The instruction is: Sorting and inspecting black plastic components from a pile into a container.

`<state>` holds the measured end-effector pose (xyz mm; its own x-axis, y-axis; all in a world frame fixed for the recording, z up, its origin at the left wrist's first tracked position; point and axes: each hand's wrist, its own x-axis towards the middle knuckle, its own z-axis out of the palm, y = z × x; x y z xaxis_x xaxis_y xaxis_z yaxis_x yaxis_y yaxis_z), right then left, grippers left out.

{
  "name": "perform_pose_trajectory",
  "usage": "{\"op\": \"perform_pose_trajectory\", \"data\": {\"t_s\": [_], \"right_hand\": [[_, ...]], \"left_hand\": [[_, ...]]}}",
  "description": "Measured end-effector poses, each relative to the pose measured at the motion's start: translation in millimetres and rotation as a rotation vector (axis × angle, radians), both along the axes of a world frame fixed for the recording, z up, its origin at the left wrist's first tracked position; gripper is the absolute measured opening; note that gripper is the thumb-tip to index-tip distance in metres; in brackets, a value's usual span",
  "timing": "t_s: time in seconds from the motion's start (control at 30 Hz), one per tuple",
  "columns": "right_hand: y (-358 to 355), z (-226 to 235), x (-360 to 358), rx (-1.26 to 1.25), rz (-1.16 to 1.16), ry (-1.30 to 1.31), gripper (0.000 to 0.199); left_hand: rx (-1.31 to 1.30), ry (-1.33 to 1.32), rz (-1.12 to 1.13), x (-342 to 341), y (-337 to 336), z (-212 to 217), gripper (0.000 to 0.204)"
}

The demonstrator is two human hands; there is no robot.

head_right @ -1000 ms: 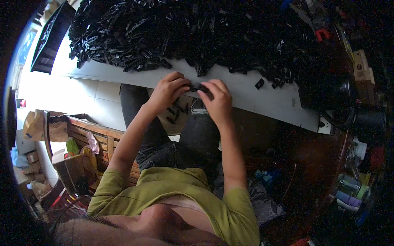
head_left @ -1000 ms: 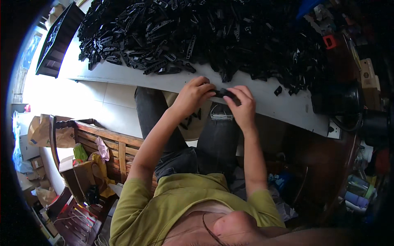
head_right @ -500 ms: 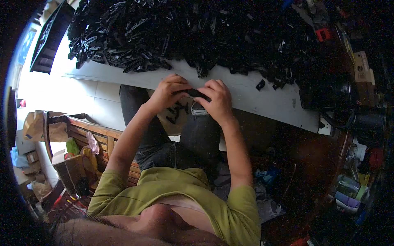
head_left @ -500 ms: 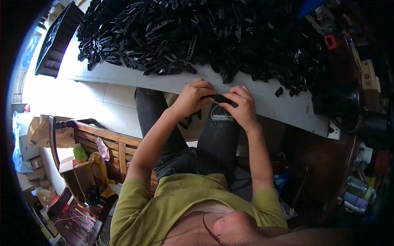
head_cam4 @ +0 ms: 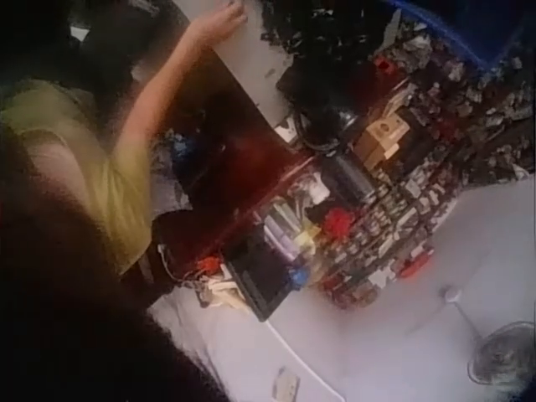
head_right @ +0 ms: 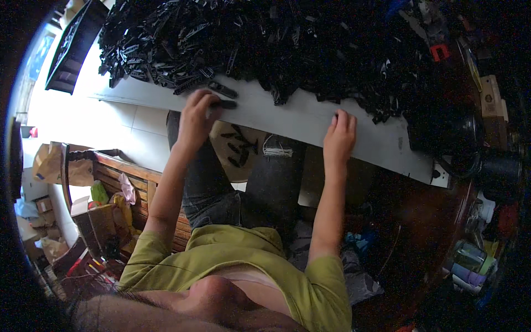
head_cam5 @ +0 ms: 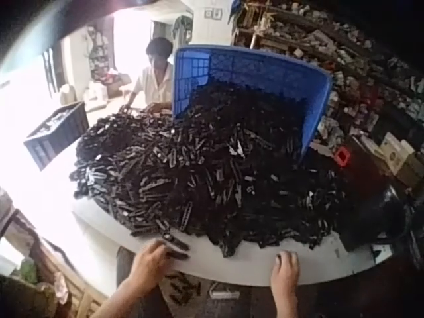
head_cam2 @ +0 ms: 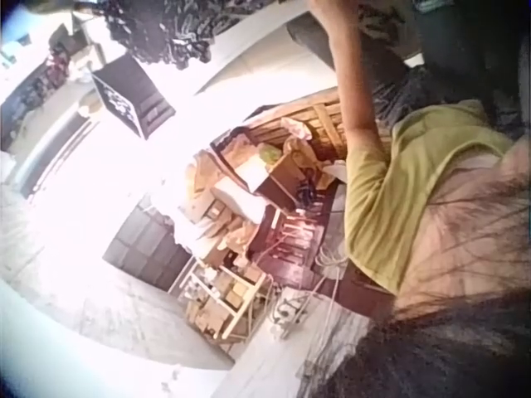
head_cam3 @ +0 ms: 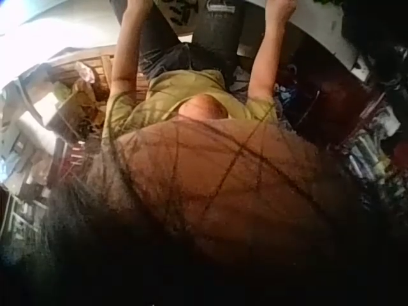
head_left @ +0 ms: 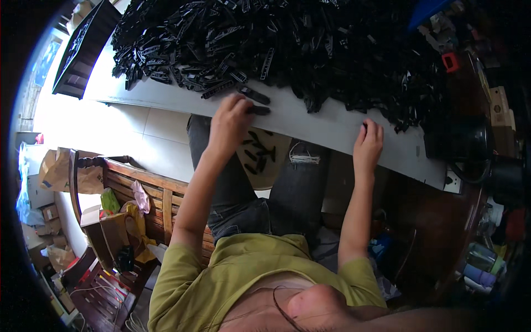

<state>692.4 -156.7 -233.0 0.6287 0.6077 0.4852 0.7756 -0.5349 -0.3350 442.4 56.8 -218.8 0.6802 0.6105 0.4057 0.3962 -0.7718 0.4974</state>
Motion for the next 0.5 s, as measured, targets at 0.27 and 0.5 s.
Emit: {"op": "perform_pose_trajectory", "data": {"t_s": [0.27, 0.5], "right_hand": [[29.0, 0.7, -49.3, 0.546, 0.291, 1.371, 0.029], [51.6, 18.8, -66.6, 0.272, 0.578, 0.672, 0.036]], "left_hand": [[-0.253, -0.088, -0.419, 41.9, -27.1, 0.3, 0.027], [-0.206, -0.146, -0.457, 53.8, -24.3, -10.4, 0.033]]}}
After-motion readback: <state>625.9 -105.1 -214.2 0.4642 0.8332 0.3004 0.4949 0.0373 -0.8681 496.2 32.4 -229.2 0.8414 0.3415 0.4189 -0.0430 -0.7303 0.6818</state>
